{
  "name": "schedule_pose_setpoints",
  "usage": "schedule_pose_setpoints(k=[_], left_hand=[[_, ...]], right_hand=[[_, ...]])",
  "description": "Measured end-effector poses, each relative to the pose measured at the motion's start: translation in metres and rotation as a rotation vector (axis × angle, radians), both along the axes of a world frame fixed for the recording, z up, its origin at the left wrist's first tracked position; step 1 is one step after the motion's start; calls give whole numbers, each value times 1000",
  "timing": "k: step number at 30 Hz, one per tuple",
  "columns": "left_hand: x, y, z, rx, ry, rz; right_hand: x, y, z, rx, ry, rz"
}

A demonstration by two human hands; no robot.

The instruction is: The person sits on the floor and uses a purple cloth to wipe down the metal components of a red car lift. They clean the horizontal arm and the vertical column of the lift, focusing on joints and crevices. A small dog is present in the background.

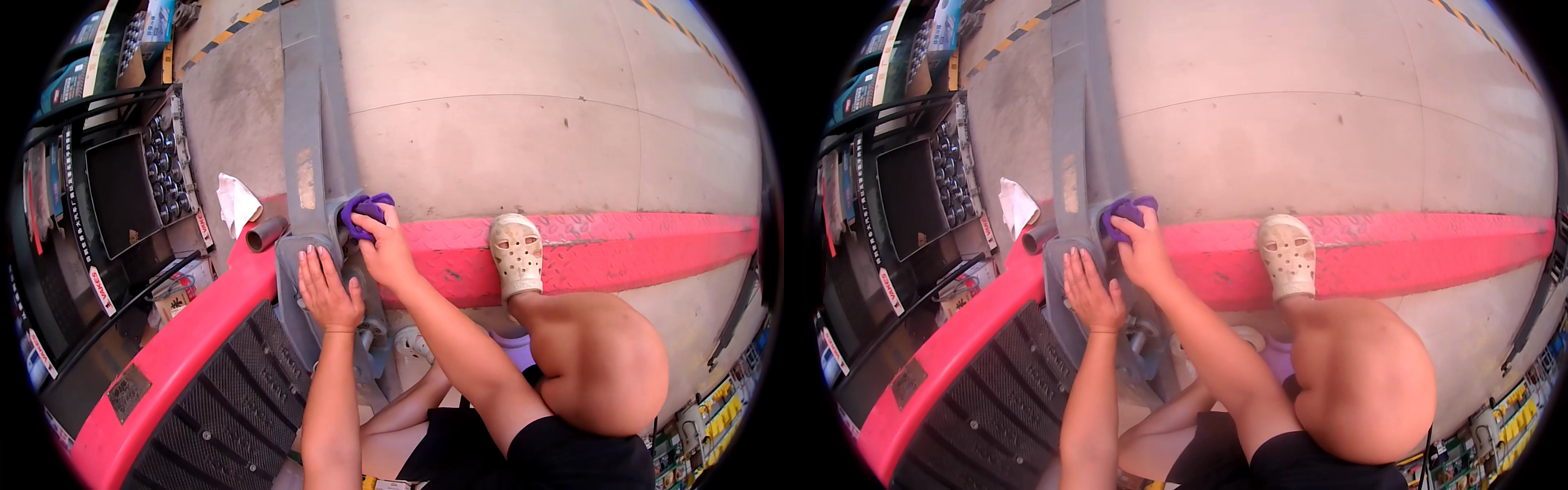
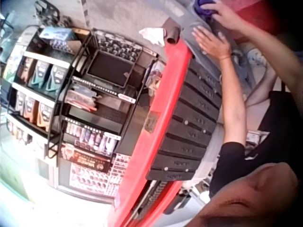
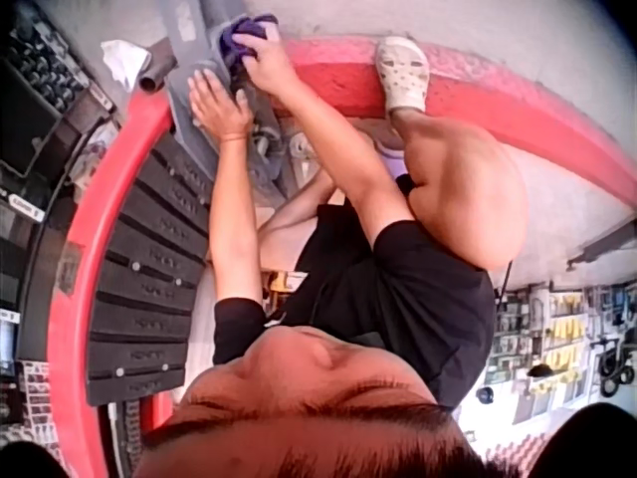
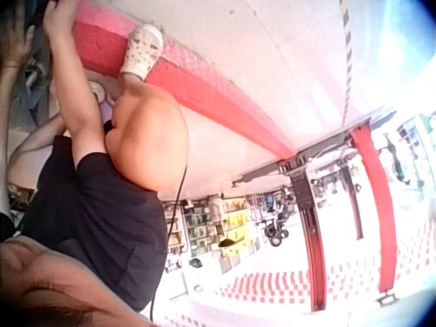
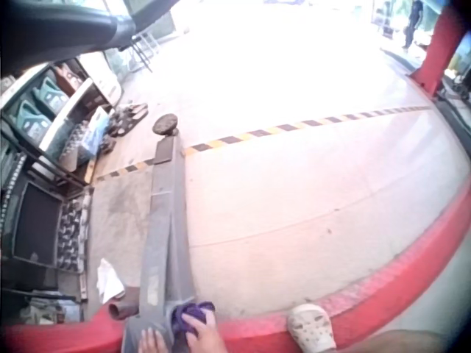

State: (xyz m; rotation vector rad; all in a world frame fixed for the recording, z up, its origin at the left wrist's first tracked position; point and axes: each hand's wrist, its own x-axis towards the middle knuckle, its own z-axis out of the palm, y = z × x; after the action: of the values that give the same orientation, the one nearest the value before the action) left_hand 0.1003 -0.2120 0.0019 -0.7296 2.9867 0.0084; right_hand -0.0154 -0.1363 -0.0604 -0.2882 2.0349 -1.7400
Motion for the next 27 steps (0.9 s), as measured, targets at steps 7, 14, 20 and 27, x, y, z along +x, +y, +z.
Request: schedule_pose_setpoints(k=[7,14,20,27], left_hand=[[-1,0,-3,10,37,-9],[2,-1,-2,-1,32,-15],[4,-2,-10,-48,-4,2],[-2,-1,0,40,30,19]], right_hand=[[-46,-17,21,316,194,439],[-40,-18,49,580,525,631],[-15,-9,69,632,509,735],[-5,22,37,268,-211,588]])
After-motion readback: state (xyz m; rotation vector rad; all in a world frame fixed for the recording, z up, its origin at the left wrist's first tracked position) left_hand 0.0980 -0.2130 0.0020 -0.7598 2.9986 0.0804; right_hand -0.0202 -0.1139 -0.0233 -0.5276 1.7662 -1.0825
